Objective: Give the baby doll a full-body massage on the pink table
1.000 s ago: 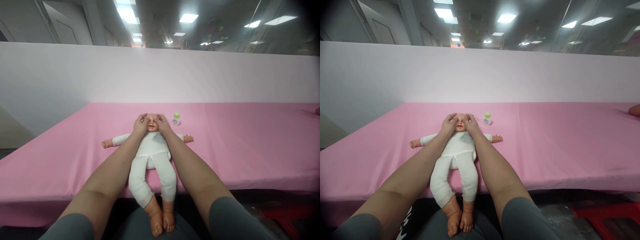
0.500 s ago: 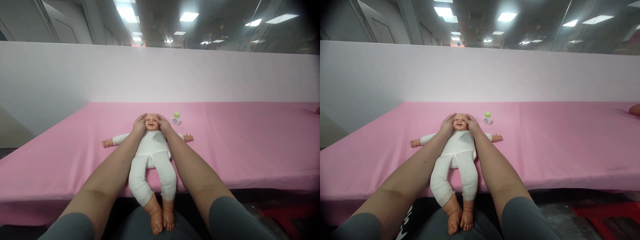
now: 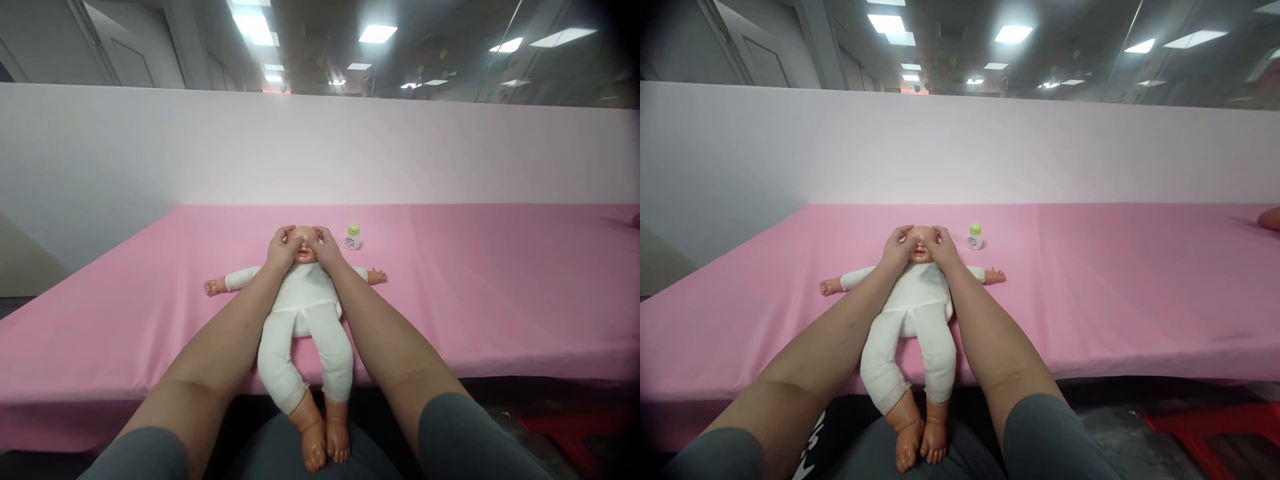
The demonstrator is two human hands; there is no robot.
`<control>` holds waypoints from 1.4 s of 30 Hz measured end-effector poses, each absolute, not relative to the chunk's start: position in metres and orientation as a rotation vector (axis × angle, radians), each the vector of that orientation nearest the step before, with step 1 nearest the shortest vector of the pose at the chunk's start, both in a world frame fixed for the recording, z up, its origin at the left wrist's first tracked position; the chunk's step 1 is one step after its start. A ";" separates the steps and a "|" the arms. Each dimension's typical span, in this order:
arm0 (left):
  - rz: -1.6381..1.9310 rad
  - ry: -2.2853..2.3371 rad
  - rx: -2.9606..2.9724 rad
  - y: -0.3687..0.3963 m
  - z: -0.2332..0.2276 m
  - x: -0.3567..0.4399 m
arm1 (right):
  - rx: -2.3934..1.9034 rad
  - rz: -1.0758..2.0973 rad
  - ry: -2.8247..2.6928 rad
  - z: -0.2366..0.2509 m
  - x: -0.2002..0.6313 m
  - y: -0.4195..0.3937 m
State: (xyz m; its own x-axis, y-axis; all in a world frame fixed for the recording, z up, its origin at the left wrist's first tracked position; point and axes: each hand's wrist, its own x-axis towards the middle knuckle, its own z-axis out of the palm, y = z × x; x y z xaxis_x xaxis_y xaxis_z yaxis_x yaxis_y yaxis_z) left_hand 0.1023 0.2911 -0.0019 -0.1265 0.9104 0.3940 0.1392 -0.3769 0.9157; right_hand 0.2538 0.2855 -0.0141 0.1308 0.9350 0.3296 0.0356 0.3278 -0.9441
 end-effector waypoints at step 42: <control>1.590 1.125 1.363 0.301 -0.006 0.103 | -0.950 0.942 -1.170 -0.024 0.252 0.302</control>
State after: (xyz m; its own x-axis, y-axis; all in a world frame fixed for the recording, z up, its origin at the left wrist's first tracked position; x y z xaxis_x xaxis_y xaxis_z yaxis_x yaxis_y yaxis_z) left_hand 0.1033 0.3012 -0.0063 -0.1562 0.9299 0.3329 0.0044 -0.3364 0.9417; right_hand 0.2517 0.3021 -0.0240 0.1395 0.9427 0.3031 -0.0948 0.3174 -0.9436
